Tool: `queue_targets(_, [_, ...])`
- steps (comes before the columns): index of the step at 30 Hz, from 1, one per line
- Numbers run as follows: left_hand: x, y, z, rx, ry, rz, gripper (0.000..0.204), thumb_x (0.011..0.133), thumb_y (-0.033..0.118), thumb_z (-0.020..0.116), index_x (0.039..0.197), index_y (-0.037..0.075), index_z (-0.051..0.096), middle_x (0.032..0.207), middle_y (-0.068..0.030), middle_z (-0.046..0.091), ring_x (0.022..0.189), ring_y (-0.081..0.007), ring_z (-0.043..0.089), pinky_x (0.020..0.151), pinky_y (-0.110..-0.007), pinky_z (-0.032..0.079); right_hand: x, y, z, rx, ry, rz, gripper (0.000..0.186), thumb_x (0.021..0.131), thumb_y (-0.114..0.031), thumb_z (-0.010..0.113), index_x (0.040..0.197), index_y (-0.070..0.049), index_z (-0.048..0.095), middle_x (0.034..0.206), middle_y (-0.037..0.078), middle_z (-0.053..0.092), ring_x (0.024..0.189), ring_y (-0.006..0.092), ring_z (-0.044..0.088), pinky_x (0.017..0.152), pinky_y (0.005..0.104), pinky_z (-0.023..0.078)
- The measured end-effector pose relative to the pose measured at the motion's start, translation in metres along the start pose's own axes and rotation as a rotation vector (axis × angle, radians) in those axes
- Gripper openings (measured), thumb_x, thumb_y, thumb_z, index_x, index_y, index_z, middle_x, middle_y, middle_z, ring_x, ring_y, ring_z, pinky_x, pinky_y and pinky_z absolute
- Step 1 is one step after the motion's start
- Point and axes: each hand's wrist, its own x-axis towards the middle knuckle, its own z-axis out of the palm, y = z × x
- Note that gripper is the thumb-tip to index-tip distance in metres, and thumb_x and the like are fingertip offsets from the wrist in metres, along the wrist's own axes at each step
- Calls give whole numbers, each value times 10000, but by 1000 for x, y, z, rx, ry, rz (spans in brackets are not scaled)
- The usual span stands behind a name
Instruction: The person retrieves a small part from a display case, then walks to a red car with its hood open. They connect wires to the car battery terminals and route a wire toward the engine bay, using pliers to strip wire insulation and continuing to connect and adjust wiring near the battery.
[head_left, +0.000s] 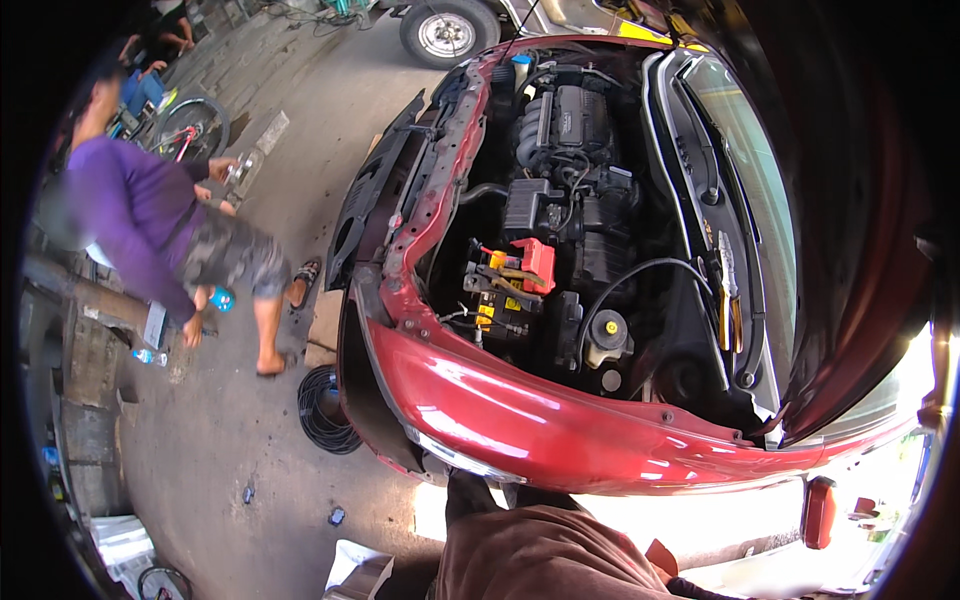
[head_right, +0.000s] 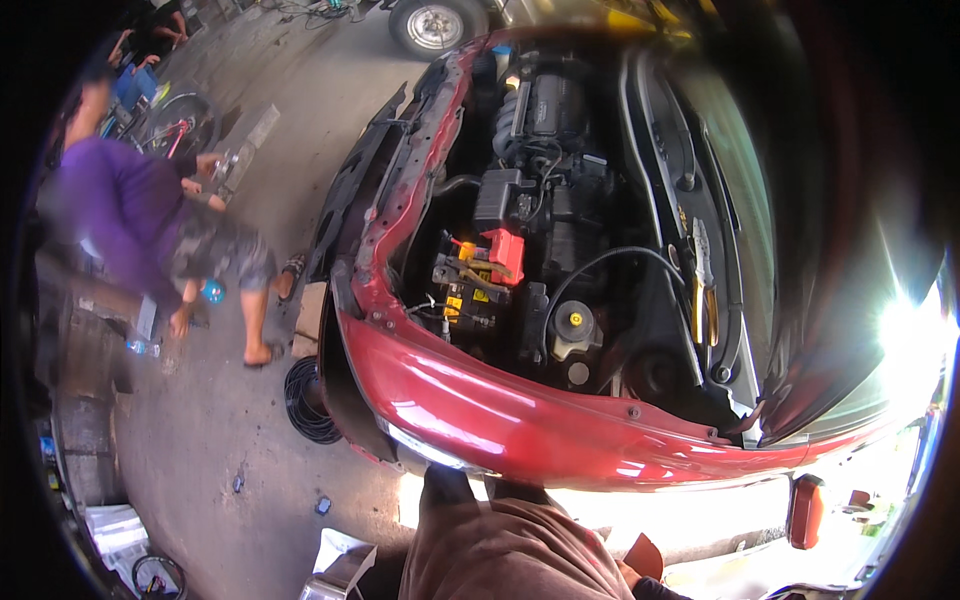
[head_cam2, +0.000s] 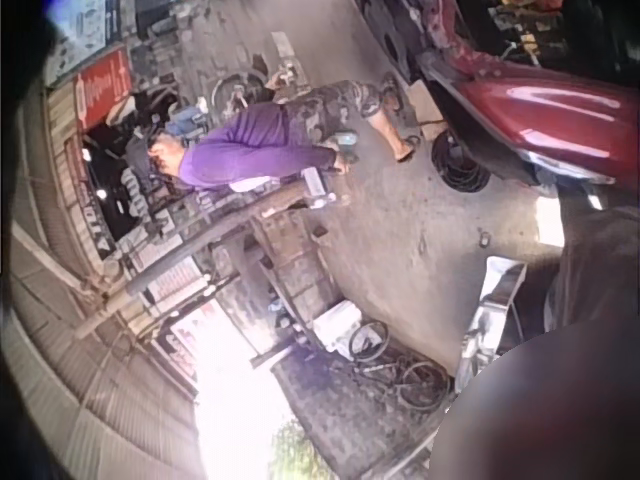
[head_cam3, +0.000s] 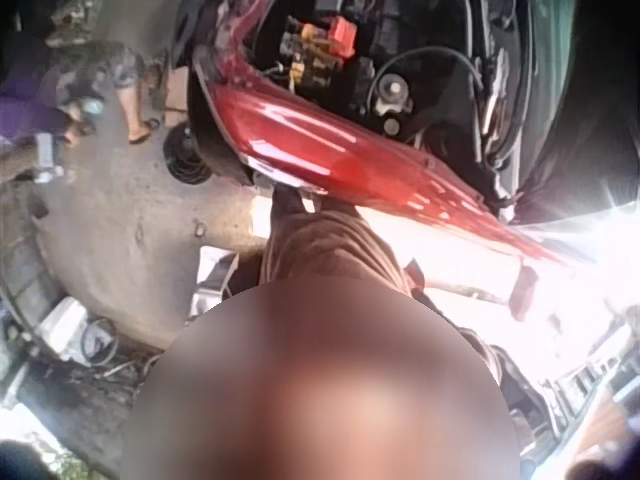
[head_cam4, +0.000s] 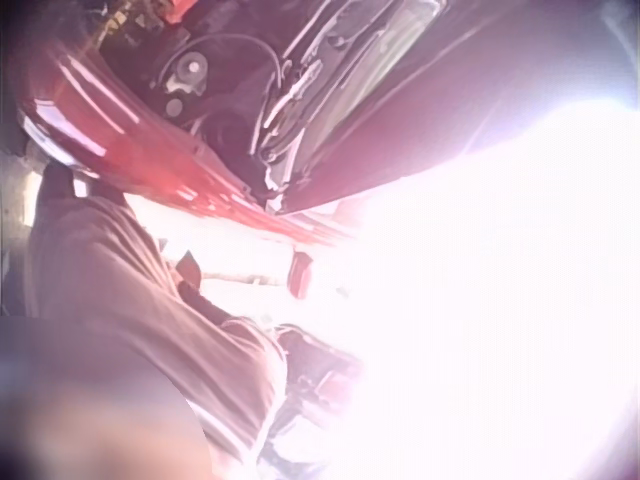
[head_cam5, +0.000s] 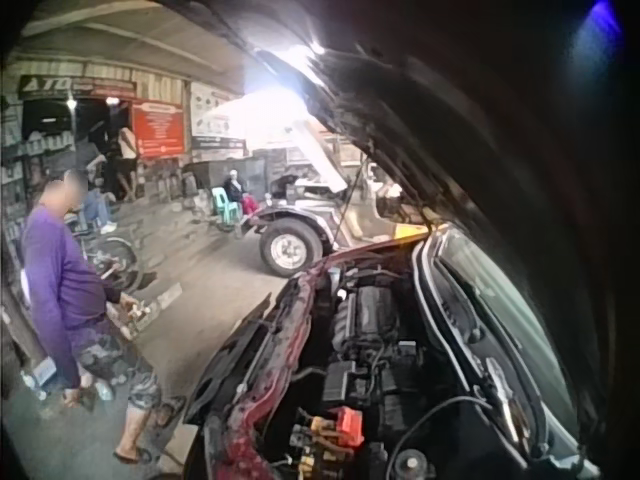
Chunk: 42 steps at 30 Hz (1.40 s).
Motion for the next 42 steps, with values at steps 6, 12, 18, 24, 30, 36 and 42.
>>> queue_targets(6, [-2, -33, 29, -18, -28, -36, 190, 896, 40, 748, 1083, 6, 763, 1012, -140, 770, 918, -210, 726, 856, -376, 573, -6, -22, -8, 5, -92, 28, 428, 967, -302, 725, 1297, -29, 711, 1275, 173, 717, 1202, 294, 644, 1020, 415, 513])
queue_targets(12, [28, -74, 46, 28, -105, -50, 203, 879, 14, 770, 1081, -10, 766, 996, -131, 771, 885, -168, 722, 845, -337, 577, -22, -167, -58, 936, 24, 12, 380, 879, -120, 556, 1215, 13, 670, 839, 39, 582, 588, 103, 489, 517, 253, 417])
queue_targets(18, [71, 35, -30, 604, 106, 548, 225, 857, -38, 760, 1078, -1, 772, 1013, -116, 765, 815, -120, 708, 776, -311, 592, 7, -338, -90, 816, -217, -251, 407, 1019, -227, 499, 1270, 64, 633, 934, 91, 618, 652, 160, 518, 612, 322, 446])
queue_targets(24, [146, 286, -108, -250, 26, 824, 126, 942, 1, 727, 1064, -31, 733, 1206, -119, 657, 831, -142, 680, 643, -238, 599, 129, -446, -107, 138, -127, -666, 312, 1092, -154, 452, 1220, 53, 647, 1140, 210, 702, 1043, 348, 703, 888, 409, 540])
queue_targets(30, [223, 417, -128, -573, -287, 1047, 84, 969, -69, 601, 1012, -65, 673, 1230, -214, 627, 1035, -292, 730, 542, -296, 644, 198, -507, -117, 173, 75, -777, 246, 1018, -169, 588, 1173, 14, 643, 930, 209, 670, 866, 391, 675, 793, 441, 526])
queue_targets(36, [289, 449, -107, -1261, -805, 771, 156, 961, -58, 501, 1070, -79, 611, 1342, -291, 546, 1184, -461, 674, 481, -394, 675, 241, -533, -123, 593, 165, -452, 263, 1019, -174, 696, 1171, 40, 718, 994, 61, 732, 937, 87, 634, 848, 280, 528])
queue_targets(42, [277, 430, -100, -1020, -673, 743, 225, 977, 25, 634, 1179, -71, 612, 1148, -252, 647, 926, -342, 722, 666, -373, 649, 256, -532, -77, 591, 169, -779, 394, 1060, -193, 605, 1360, 57, 552, 1075, 197, 700, 944, 298, 702, 851, 386, 539])
